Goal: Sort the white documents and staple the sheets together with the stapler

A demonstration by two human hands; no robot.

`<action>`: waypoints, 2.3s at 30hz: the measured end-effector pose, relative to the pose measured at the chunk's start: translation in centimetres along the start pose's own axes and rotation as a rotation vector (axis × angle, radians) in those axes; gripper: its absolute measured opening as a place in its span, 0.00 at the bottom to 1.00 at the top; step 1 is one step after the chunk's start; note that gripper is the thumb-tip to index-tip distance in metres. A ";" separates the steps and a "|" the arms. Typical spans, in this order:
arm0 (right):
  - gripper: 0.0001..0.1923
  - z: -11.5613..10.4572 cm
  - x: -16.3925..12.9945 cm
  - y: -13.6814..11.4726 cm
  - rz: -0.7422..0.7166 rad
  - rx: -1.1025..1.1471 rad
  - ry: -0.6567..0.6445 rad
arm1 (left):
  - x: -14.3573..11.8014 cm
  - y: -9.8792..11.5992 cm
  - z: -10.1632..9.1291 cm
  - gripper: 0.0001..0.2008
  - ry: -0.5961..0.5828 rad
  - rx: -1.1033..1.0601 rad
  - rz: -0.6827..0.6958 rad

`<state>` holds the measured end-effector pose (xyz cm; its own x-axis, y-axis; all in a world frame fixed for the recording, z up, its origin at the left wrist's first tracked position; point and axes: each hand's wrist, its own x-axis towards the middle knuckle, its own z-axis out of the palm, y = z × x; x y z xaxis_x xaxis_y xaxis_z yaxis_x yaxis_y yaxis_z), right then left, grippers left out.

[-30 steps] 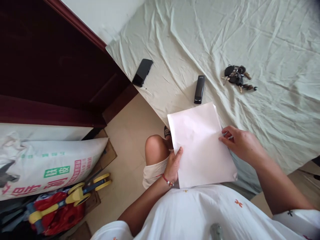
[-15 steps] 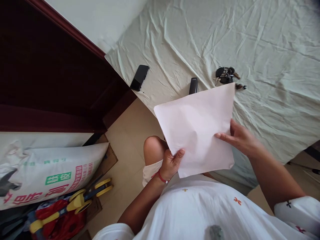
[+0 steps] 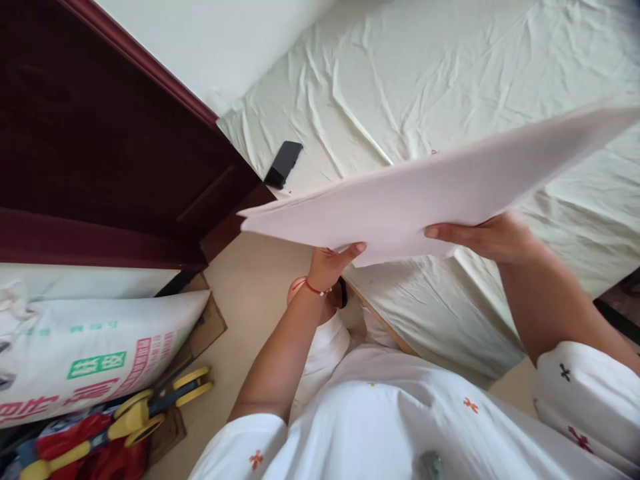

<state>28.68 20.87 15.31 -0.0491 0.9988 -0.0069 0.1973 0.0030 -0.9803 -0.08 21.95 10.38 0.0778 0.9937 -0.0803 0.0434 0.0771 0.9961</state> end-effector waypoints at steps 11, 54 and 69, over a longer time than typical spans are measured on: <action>0.23 -1.2 -1.1 1.7 0.189 0.247 -0.025 | -1.8 0.9 2.3 0.29 -0.122 -0.064 -0.088; 0.19 -1.2 0.9 6.3 -0.340 -0.897 -0.092 | 3.0 -1.1 5.1 0.18 -0.307 -0.466 -0.271; 0.18 -2.6 0.9 6.8 -0.344 -0.728 -0.086 | 2.4 -2.2 5.2 0.27 -0.277 -0.285 -0.323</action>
<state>32.56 21.97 9.13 -0.2928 0.9288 0.2272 0.7440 0.3706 -0.5560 5.15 23.74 7.81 0.3677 0.8598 -0.3543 -0.1620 0.4343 0.8861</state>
